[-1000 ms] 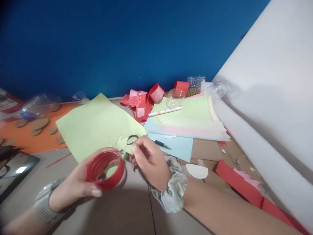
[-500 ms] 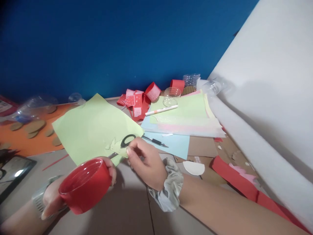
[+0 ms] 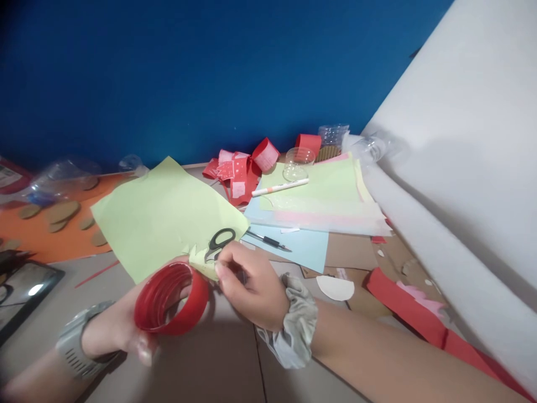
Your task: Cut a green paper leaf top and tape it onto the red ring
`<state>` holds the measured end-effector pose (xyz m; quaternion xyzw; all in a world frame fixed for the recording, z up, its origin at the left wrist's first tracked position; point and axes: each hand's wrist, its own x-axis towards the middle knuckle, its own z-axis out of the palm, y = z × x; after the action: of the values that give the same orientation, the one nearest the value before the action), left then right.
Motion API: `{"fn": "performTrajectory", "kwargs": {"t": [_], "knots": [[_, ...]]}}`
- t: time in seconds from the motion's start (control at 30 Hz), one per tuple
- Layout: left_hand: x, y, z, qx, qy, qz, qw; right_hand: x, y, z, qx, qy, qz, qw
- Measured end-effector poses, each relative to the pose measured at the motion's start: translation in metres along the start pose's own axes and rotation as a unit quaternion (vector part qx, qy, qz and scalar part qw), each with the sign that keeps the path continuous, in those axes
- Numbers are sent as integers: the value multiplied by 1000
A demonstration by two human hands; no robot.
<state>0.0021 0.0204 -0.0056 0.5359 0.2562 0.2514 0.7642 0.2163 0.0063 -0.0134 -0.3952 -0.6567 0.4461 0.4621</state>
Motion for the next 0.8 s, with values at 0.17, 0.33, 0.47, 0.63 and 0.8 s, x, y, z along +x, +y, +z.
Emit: {"fn": "performTrajectory", "kwargs": {"t": [0.17, 0.33, 0.47, 0.63, 0.8], "knots": [[1, -1, -5, 31, -21, 12, 999, -1, -3, 1, -8, -10, 15, 1000], [0, -2, -6, 118, -12, 42, 992, 0, -6, 2, -16, -7, -6, 1000], [5, 4, 2, 126, -5, 32, 991, 0, -4, 1, -17, 11, -17, 1000], [5, 7, 6, 123, -7, 33, 992, 1, -6, 1, -49, 13, -13, 999], [-3, -4, 4, 197, 46, 74, 977, 0, -5, 1, -74, 9, -31, 997]]}}
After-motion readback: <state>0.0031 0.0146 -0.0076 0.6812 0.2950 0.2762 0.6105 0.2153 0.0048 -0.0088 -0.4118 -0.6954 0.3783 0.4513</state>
